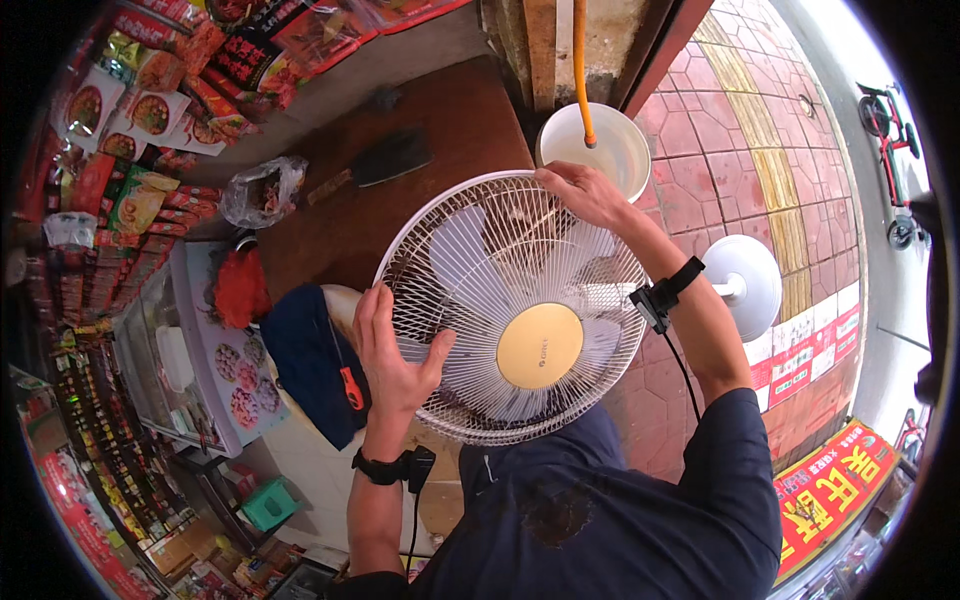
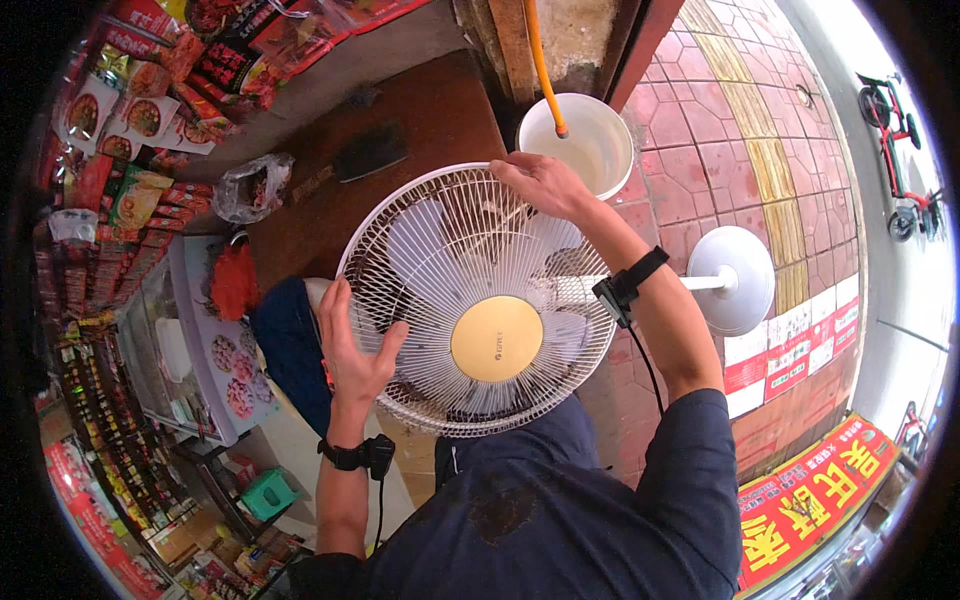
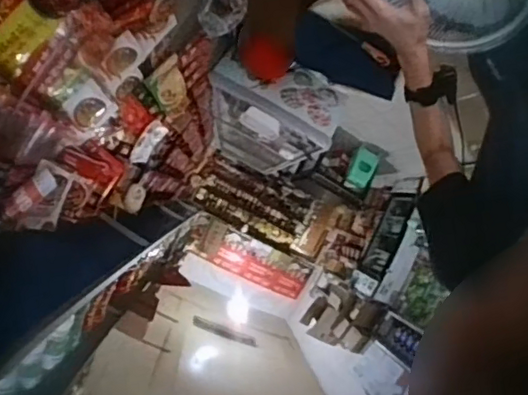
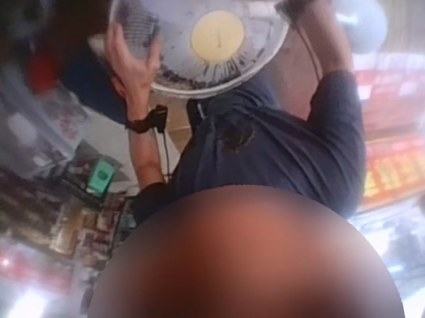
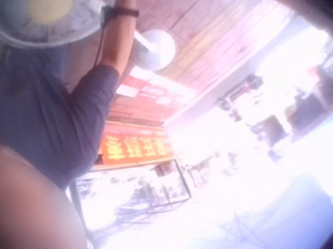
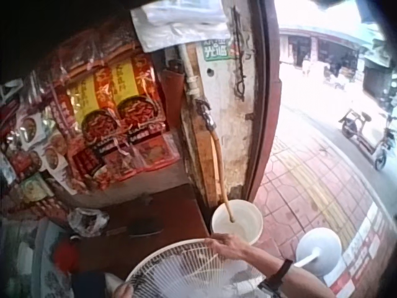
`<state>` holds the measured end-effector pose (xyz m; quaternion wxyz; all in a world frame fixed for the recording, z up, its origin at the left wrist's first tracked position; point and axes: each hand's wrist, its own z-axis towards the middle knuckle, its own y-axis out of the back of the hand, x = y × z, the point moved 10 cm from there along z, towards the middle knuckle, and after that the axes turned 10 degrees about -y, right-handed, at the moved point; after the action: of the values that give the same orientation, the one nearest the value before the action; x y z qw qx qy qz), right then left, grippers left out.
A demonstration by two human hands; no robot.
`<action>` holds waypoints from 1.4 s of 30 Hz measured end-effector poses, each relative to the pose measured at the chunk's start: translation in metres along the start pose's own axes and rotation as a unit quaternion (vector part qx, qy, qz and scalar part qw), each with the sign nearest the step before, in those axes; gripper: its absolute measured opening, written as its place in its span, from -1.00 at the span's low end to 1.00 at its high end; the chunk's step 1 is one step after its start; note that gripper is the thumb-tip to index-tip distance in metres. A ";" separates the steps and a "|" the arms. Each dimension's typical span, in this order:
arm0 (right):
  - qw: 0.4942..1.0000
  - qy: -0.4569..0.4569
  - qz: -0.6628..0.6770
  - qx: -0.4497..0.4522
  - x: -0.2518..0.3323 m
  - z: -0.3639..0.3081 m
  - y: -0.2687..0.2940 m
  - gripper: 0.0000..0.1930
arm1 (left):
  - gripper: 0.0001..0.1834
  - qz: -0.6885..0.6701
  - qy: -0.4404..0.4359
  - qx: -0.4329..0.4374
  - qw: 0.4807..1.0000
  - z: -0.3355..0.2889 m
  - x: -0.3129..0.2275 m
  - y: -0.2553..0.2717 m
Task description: The person assembles a white pedestal fan by attaching the front metal grille to the fan head, then securing the rear grille. They handle the fan blades and motor housing while aligning the grilles and fastening them into place.
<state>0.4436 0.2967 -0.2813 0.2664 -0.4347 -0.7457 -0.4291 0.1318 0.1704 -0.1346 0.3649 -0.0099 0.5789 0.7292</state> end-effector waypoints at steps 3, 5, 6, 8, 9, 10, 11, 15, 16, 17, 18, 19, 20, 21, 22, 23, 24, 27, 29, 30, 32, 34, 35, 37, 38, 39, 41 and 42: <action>0.999 0.014 -0.011 -0.027 0.000 -0.001 0.004 -0.23 | -0.06 -0.006 0.003 -0.004 1.000 0.000 0.001 0.000; 1.000 0.007 0.001 -0.021 -0.002 0.000 0.003 -0.25 | -0.07 0.007 0.001 -0.003 1.000 0.000 0.001 0.000; 1.000 0.005 -0.003 -0.030 -0.002 0.001 0.003 -0.25 | -0.07 0.001 0.003 -0.002 1.000 0.000 0.002 0.000; 0.999 0.008 -0.007 -0.045 -0.002 0.001 0.004 -0.26 | -0.09 0.017 -0.004 -0.004 1.000 0.000 0.000 0.001; 0.999 0.010 -0.003 -0.043 -0.003 0.001 0.004 -0.26 | -0.09 0.015 -0.005 -0.004 1.000 0.001 0.000 0.001; 0.999 0.007 -0.001 -0.039 -0.005 0.002 0.003 -0.27 | -0.10 0.013 -0.008 -0.006 1.000 0.001 -0.001 0.001; 0.999 0.007 0.004 -0.037 -0.005 0.003 0.003 -0.28 | -0.10 0.019 -0.007 -0.004 1.000 0.001 -0.001 0.001; 0.998 0.026 0.006 -0.050 -0.002 0.004 0.003 -0.30 | -0.10 0.031 -0.008 -0.002 0.999 0.001 -0.001 0.001; 0.998 0.023 0.007 -0.055 -0.003 0.004 0.004 -0.31 | -0.10 0.034 -0.008 -0.001 0.999 0.001 -0.001 0.001; 0.998 0.018 0.008 -0.059 -0.004 0.004 0.005 -0.31 | -0.10 0.031 -0.006 -0.001 1.000 0.001 -0.001 0.000; 0.998 0.019 0.007 -0.057 -0.004 0.004 0.004 -0.34 | -0.11 0.040 -0.009 -0.002 0.999 0.001 -0.002 0.000; 0.998 0.020 0.007 -0.055 -0.004 0.004 0.004 -0.37 | -0.11 0.044 -0.009 -0.003 0.999 0.001 -0.002 0.000; 0.998 0.018 0.006 -0.057 -0.004 0.003 0.005 -0.40 | -0.11 0.047 -0.010 -0.001 0.999 0.001 -0.002 -0.001; 0.998 0.019 0.002 -0.058 -0.004 0.003 0.006 -0.37 | -0.11 0.051 -0.010 -0.006 0.999 0.002 -0.003 0.000; 0.998 0.016 -0.003 -0.062 -0.005 0.003 0.006 -0.34 | -0.11 0.054 -0.010 -0.006 0.998 0.001 -0.004 0.000; 0.998 0.014 -0.009 -0.066 -0.005 0.003 0.007 -0.31 | -0.11 0.054 -0.012 -0.007 0.998 0.002 -0.005 -0.001; 0.997 0.012 -0.013 -0.070 -0.005 0.003 0.007 -0.30 | -0.11 0.053 -0.007 -0.008 0.999 0.002 -0.004 -0.001; 0.997 0.004 -0.023 -0.077 -0.004 0.003 0.009 -0.29 | -0.10 0.038 -0.001 -0.017 0.999 0.004 -0.004 -0.002; 0.997 -0.011 -0.021 -0.071 -0.006 0.001 0.009 -0.28 | -0.09 0.024 0.000 -0.023 0.999 0.003 0.000 -0.002; 0.998 -0.019 -0.016 -0.064 -0.007 0.001 0.009 -0.30 | -0.12 0.016 -0.004 -0.029 0.999 0.000 0.002 0.001; 0.999 -0.035 -0.004 -0.042 -0.010 0.001 0.006 -0.34 | -0.16 -0.046 0.037 -0.023 0.998 -0.008 0.021 0.002; 0.999 -0.024 0.010 -0.039 -0.009 0.001 0.005 -0.32 | -0.31 -0.094 0.069 -0.030 0.993 -0.023 0.038 0.007; 0.999 -0.018 0.018 -0.039 -0.009 0.001 0.005 -0.32 | -0.35 -0.124 0.106 -0.031 0.986 -0.034 0.050 0.006; 0.998 0.002 -0.004 -0.068 -0.009 0.003 0.008 -0.20 | -0.43 -0.183 0.185 -0.038 0.965 -0.059 0.070 0.001; 0.998 0.011 -0.005 -0.067 -0.009 0.003 0.006 -0.18 | -0.51 -0.268 0.265 -0.059 0.924 -0.075 0.084 -0.008; 0.997 0.018 -0.010 -0.068 -0.009 0.005 0.006 -0.16 | -0.51 -0.331 0.278 -0.085 0.898 -0.084 0.089 -0.011; 0.997 0.011 -0.026 -0.074 -0.013 0.008 0.007 -0.13 | -0.52 -0.459 0.328 -0.123 0.816 -0.100 0.099 -0.024; 0.997 0.018 -0.012 -0.073 -0.014 0.007 0.005 -0.12 | -0.55 -0.495 0.322 -0.139 0.795 -0.101 0.101 -0.025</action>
<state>0.4547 0.2985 -0.2931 0.2423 -0.4358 -0.7129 -0.4932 0.0299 0.1389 -0.2328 0.4627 -0.5799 0.4719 0.4764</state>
